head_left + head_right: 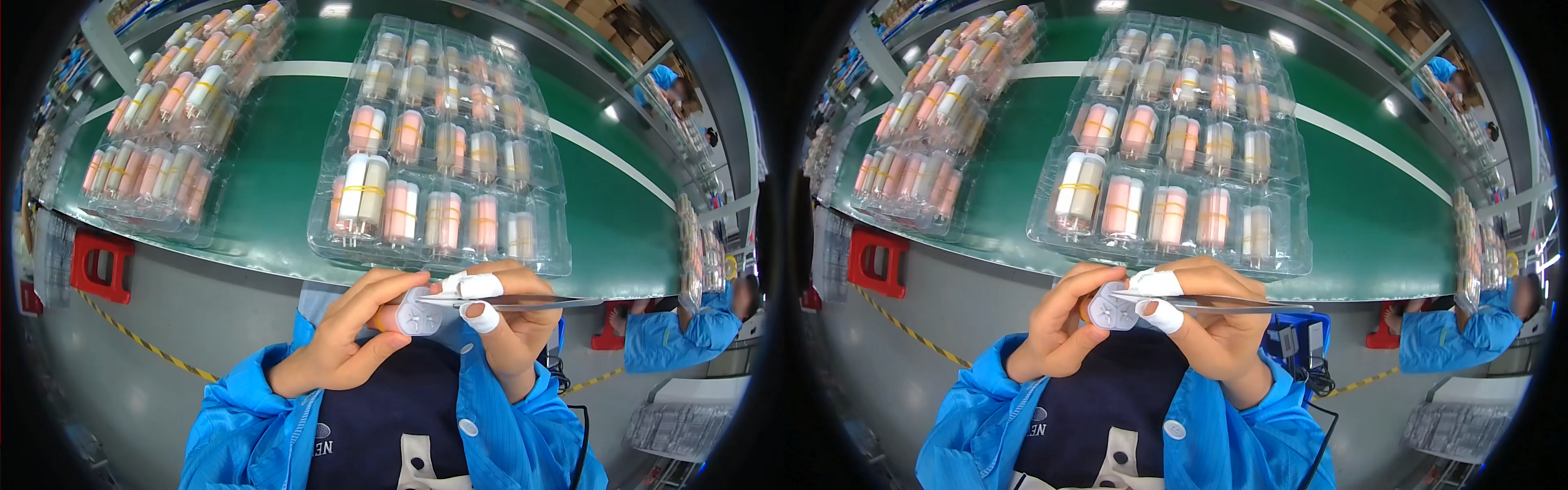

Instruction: The person uses tweezers to insert small white components into the top of cylindrical objects. They handle the objects one at a time, placing them into a clear plastic tray after each insertion. The task is performed in a repetitive manner on a green workbench.

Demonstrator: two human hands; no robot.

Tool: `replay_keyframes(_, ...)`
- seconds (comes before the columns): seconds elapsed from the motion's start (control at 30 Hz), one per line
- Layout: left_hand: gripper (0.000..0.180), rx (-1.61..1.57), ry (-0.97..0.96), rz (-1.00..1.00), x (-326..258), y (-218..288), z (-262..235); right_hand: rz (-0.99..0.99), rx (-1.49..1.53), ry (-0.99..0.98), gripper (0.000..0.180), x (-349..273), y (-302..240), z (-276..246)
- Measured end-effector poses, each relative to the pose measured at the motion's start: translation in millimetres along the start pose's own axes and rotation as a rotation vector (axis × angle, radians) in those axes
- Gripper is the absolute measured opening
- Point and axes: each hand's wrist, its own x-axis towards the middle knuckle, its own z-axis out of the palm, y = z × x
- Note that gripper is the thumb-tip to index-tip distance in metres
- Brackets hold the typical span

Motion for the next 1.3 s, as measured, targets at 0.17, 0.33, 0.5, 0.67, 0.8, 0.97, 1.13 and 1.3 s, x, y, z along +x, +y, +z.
replay_keyframes(0.17,0.052,0.029,0.013,0.031,0,-1,3,0.008,-0.017,0.008,0.020,0,-1,-1)
replay_keyframes(0.33,0.053,0.020,0.021,0.004,-1,-5,2,-0.018,-0.048,-0.012,0.019,1,1,-2)
replay_keyframes(0.5,0.051,0.063,0.009,0.059,-1,-5,-1,-0.016,-0.021,-0.034,0.016,2,0,-1)
replay_keyframes(0.67,0.051,0.092,0.028,0.073,0,-4,-1,0.000,-0.041,-0.027,0.014,2,0,0)
replay_keyframes(0.8,0.052,0.113,0.041,0.052,0,-4,-1,0.035,-0.012,-0.005,0.014,1,2,2)
replay_keyframes(0.97,0.052,0.161,0.040,0.067,0,-3,-1,0.039,-0.113,-0.116,0.016,8,-5,-1)
replay_keyframes(1.13,0.051,0.160,0.027,0.052,-2,-9,1,0.036,-0.282,-0.309,0.015,22,-18,-3)
replay_keyframes(1.3,0.048,0.089,0.076,-0.018,-7,-14,4,0.085,-0.135,-0.264,0.017,25,-12,-6)
